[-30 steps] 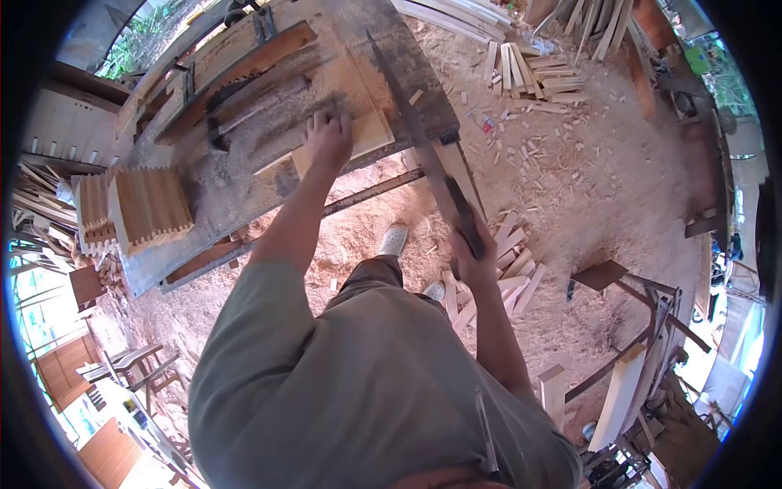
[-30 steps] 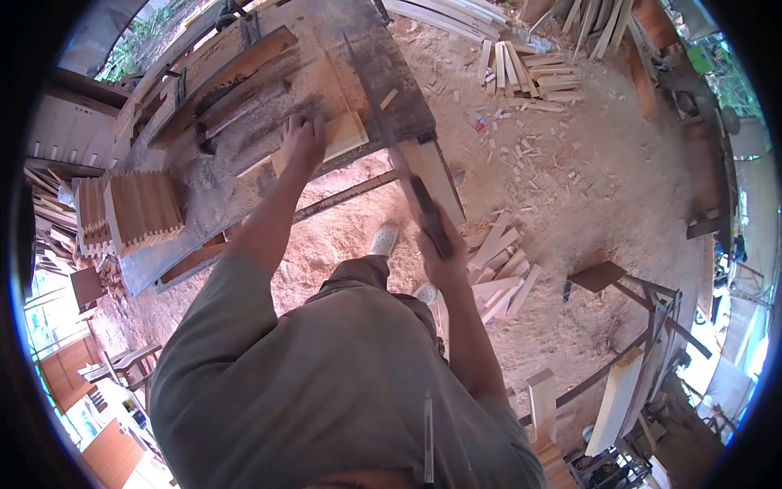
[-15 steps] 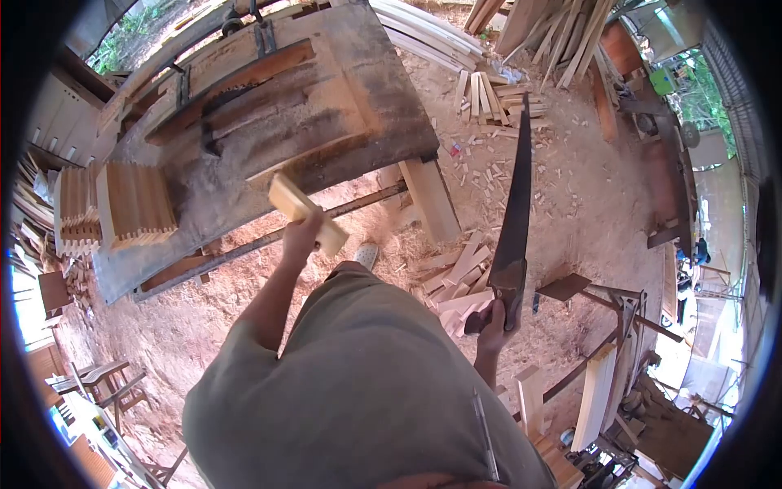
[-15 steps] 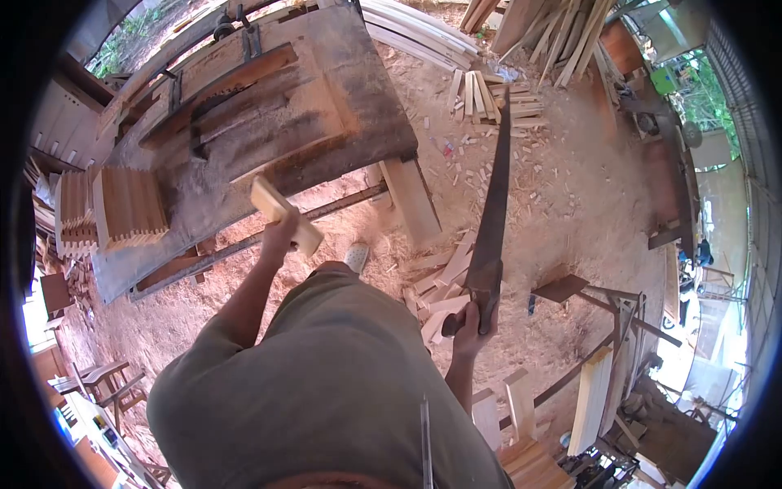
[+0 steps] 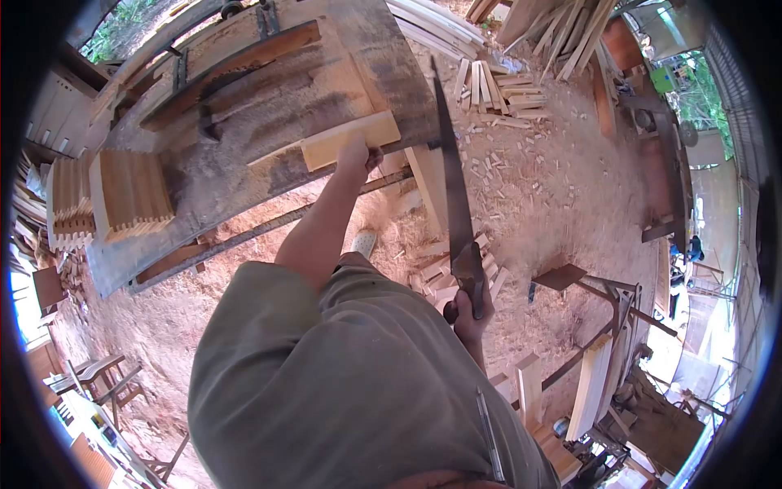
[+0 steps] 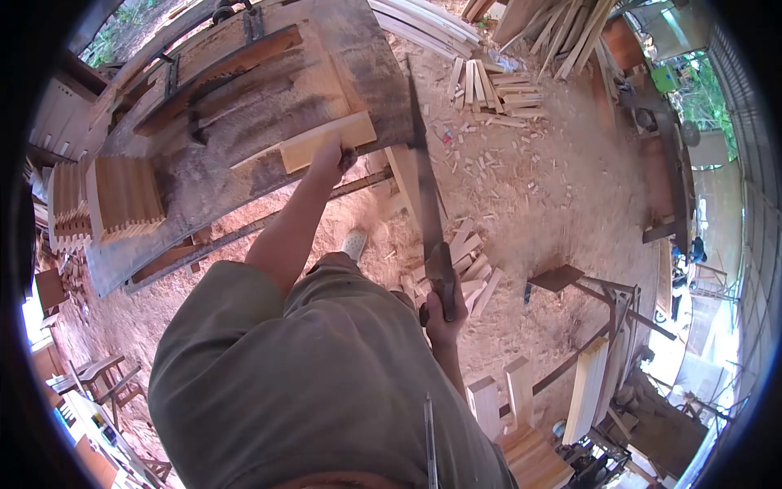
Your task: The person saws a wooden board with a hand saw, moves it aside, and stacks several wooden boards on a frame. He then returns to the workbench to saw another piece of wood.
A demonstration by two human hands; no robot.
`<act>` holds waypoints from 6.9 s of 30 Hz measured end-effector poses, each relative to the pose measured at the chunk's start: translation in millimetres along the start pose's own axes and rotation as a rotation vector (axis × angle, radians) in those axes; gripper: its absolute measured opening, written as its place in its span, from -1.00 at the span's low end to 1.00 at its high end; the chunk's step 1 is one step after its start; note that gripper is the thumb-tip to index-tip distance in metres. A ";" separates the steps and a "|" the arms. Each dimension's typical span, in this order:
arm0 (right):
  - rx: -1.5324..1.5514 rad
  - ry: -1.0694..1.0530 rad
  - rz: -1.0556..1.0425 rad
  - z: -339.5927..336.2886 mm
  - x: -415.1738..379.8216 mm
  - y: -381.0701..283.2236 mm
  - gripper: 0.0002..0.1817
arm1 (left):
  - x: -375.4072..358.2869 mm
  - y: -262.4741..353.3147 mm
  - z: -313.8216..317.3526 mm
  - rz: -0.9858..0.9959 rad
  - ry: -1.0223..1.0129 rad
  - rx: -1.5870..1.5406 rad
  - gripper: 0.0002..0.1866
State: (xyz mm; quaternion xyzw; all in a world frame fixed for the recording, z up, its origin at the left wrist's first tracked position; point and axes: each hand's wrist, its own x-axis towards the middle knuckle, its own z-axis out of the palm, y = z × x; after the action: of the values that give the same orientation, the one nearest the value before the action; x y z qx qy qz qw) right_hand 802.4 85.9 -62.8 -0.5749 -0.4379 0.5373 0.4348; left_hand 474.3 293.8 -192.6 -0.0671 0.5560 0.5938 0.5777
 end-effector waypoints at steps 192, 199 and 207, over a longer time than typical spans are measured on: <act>-0.266 -0.355 -0.187 106.7 138.2 -7.6 -0.46 | 22.3 57.1 -4.0 0.981 0.655 1.564 -0.60; -0.389 -0.338 -0.080 -51.0 -17.5 -0.7 -0.45 | 36.8 64.5 2.6 0.879 0.682 1.578 -0.62; -0.199 -0.319 -0.400 144.7 174.0 6.9 -0.45 | 25.0 64.9 1.3 1.005 0.632 1.685 -0.64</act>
State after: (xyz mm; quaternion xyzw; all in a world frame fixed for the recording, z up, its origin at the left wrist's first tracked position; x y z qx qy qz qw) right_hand 665.0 257.5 -117.2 -0.4250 -0.6561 0.4791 0.3992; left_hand 417.6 328.5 -172.4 0.4467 0.8823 0.1397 -0.0505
